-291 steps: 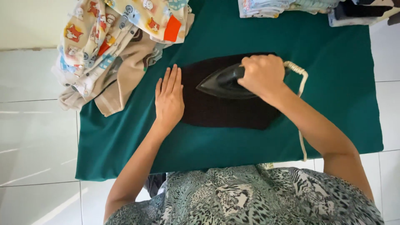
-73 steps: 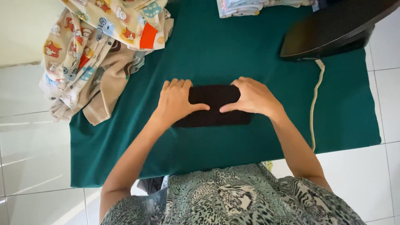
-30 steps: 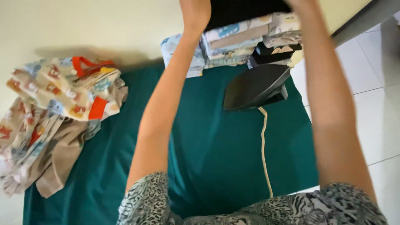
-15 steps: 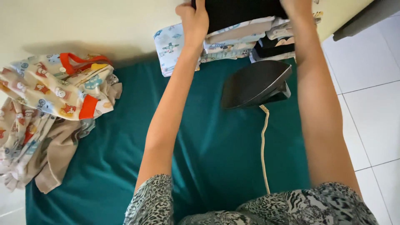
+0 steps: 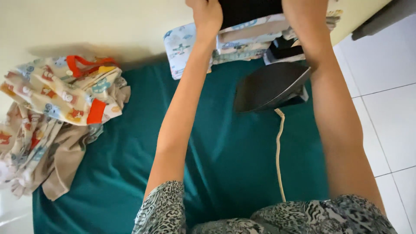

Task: Ironing and folding children's clothes on a green mat on the floor.

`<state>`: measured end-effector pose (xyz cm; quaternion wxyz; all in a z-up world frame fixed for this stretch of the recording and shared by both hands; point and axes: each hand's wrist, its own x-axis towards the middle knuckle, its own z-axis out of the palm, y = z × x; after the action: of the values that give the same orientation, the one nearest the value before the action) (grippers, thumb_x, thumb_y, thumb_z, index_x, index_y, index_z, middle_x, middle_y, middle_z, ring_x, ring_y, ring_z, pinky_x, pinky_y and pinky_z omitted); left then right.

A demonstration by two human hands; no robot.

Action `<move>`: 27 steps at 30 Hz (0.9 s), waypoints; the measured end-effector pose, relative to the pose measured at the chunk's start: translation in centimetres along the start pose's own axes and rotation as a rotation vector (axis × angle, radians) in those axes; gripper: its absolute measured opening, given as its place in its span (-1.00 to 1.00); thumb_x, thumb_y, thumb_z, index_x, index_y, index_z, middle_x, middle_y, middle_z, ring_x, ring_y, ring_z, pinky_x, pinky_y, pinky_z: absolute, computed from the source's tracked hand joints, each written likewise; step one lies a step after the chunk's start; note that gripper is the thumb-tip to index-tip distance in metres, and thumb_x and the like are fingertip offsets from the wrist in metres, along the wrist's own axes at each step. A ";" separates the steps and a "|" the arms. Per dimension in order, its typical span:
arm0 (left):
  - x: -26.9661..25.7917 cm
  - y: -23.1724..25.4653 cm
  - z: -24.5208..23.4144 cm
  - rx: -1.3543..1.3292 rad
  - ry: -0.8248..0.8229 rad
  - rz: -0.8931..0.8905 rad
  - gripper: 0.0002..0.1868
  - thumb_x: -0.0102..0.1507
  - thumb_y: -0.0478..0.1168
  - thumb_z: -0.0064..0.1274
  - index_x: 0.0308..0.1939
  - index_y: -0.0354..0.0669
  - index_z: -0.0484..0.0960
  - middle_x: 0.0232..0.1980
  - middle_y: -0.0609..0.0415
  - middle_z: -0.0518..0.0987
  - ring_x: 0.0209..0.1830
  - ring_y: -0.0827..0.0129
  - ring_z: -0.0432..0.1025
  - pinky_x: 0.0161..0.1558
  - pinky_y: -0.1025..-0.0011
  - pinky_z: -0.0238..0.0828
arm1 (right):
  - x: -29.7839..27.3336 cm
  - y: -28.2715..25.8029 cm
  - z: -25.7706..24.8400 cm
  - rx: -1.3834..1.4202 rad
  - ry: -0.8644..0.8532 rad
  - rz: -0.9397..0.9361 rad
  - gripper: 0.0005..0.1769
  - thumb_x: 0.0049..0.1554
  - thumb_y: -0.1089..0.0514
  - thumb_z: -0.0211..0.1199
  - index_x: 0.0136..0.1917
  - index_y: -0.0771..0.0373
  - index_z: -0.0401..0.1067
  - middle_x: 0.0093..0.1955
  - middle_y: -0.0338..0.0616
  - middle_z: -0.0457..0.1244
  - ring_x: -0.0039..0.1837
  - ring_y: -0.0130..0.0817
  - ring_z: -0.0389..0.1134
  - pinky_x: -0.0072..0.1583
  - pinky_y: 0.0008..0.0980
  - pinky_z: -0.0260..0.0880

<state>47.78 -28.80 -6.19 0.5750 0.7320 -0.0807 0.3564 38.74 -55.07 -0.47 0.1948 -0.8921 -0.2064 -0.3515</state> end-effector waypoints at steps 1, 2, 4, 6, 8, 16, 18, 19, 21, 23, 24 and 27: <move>-0.2 -1.3 0.4 0.026 0.006 0.012 -0.81 0.34 -0.28 -0.05 -0.11 -0.41 0.46 -0.01 -0.37 0.48 0.06 -0.22 0.35 0.14 0.10 0.35 | -0.5 -1.4 0.2 0.009 -0.004 -0.003 -0.64 0.51 0.11 -0.08 0.16 0.48 0.38 -0.02 0.38 0.30 -0.02 0.36 0.30 0.02 0.10 0.29; -0.5 -2.5 1.0 0.046 0.012 0.023 -0.75 0.32 -0.25 -0.06 -0.08 -0.46 0.45 0.00 -0.41 0.44 0.01 -0.24 0.35 0.10 0.15 0.40 | -1.5 -2.5 0.1 0.012 -0.009 -0.008 -0.64 0.51 0.11 -0.08 0.16 0.48 0.38 -0.01 0.38 0.30 -0.01 0.36 0.30 0.02 0.10 0.29; -2.0 -3.3 1.3 0.050 0.069 -0.030 -0.62 0.36 -0.12 -0.04 -0.03 -0.49 0.39 -0.01 -0.41 0.44 0.00 -0.22 0.37 0.09 0.15 0.37 | 0.5 -5.9 -2.6 0.015 -0.009 -0.030 -0.63 0.51 0.10 -0.09 0.17 0.48 0.38 -0.01 0.39 0.30 -0.01 0.37 0.30 0.03 0.10 0.28; -1.9 -2.4 1.0 0.044 0.129 -0.069 -0.48 0.41 0.01 -0.01 0.01 -0.52 0.34 -0.02 -0.41 0.43 -0.02 -0.20 0.40 0.09 0.16 0.35 | 2.5 -7.4 -4.0 0.007 0.002 -0.055 -0.63 0.51 0.10 -0.09 0.17 0.47 0.38 0.00 0.39 0.30 -0.01 0.37 0.30 0.03 0.10 0.28; -2.2 0.1 0.1 -0.100 0.094 -0.261 -0.40 0.36 0.10 0.01 0.02 -0.48 0.32 -0.05 -0.32 0.52 -0.01 -0.08 0.44 0.08 0.19 0.36 | 2.3 -6.1 -4.4 0.063 -0.021 -0.135 -0.57 0.55 0.06 -0.21 0.27 0.45 0.34 0.11 0.39 0.31 0.10 0.37 0.30 0.11 0.10 0.31; -1.3 5.5 -3.1 -0.495 -0.109 -0.393 -0.28 0.33 0.13 0.09 0.18 -0.51 0.28 0.12 -0.21 0.47 0.13 0.17 0.42 0.20 0.31 0.35 | 2.8 -3.9 -6.8 0.111 -0.335 0.146 -0.45 0.58 -0.09 -0.17 0.21 0.44 0.40 -0.04 0.25 0.33 0.00 0.03 0.38 0.08 0.00 0.38; -1.3 5.5 -3.4 -0.542 -0.148 -0.402 -0.27 0.32 0.13 0.09 0.20 -0.49 0.26 0.12 -0.19 0.47 0.12 0.21 0.42 0.18 0.33 0.37 | 3.0 -4.4 -7.3 0.133 -0.307 0.107 -0.45 0.58 -0.10 -0.14 0.22 0.45 0.42 -0.04 0.22 0.34 0.00 -0.02 0.40 0.08 -0.01 0.38; -1.3 5.2 -3.4 -0.552 -0.147 -0.368 -0.29 0.33 0.11 0.09 0.20 -0.49 0.27 0.12 -0.18 0.47 0.13 0.22 0.41 0.19 0.33 0.36 | 3.0 -4.5 -7.5 0.111 -0.338 0.143 -0.44 0.58 -0.12 -0.13 0.22 0.44 0.44 -0.08 0.21 0.33 -0.05 -0.05 0.39 0.06 -0.02 0.39; -1.3 5.3 -3.5 -0.563 -0.149 -0.336 -0.30 0.33 0.10 0.09 0.21 -0.50 0.28 0.12 -0.17 0.46 0.13 0.22 0.41 0.20 0.33 0.36 | 2.9 -4.6 -7.8 0.088 -0.369 0.182 -0.42 0.57 -0.14 -0.12 0.23 0.42 0.46 -0.11 0.20 0.33 -0.10 -0.09 0.39 0.04 -0.04 0.39; -1.2 6.4 -4.2 -0.557 -0.134 -0.407 -0.33 0.35 0.02 0.11 0.26 -0.45 0.22 0.14 -0.17 0.48 0.14 0.24 0.40 0.21 0.33 0.35 | 2.6 -4.8 -8.0 -0.001 -0.433 0.257 -0.40 0.56 -0.18 -0.12 0.23 0.41 0.47 -0.15 0.27 0.31 -0.18 -0.12 0.37 -0.01 -0.04 0.39; -1.2 6.5 -4.3 -0.558 -0.134 -0.408 -0.33 0.35 0.02 0.11 0.26 -0.45 0.22 0.14 -0.17 0.48 0.14 0.24 0.40 0.21 0.33 0.35 | 2.8 -5.6 -8.5 -0.002 -0.434 0.258 -0.40 0.56 -0.18 -0.12 0.23 0.41 0.47 -0.15 0.27 0.31 -0.18 -0.12 0.37 -0.01 -0.04 0.39; -1.4 6.5 -4.7 -0.549 -0.215 -0.432 -0.39 0.45 -0.06 0.05 0.18 -0.72 0.33 -0.05 -0.36 0.29 -0.09 0.25 0.10 0.08 0.19 0.20 | 3.1 -7.4 -9.7 -0.082 -0.511 0.434 -0.35 0.51 -0.22 -0.14 0.20 0.41 0.47 -0.22 0.33 0.29 -0.25 -0.11 0.35 -0.06 -0.03 0.39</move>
<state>41.27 -27.10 -1.56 0.8004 0.5837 -0.0767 0.1128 31.80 -52.90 9.76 0.1710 -0.9816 -0.0395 -0.0746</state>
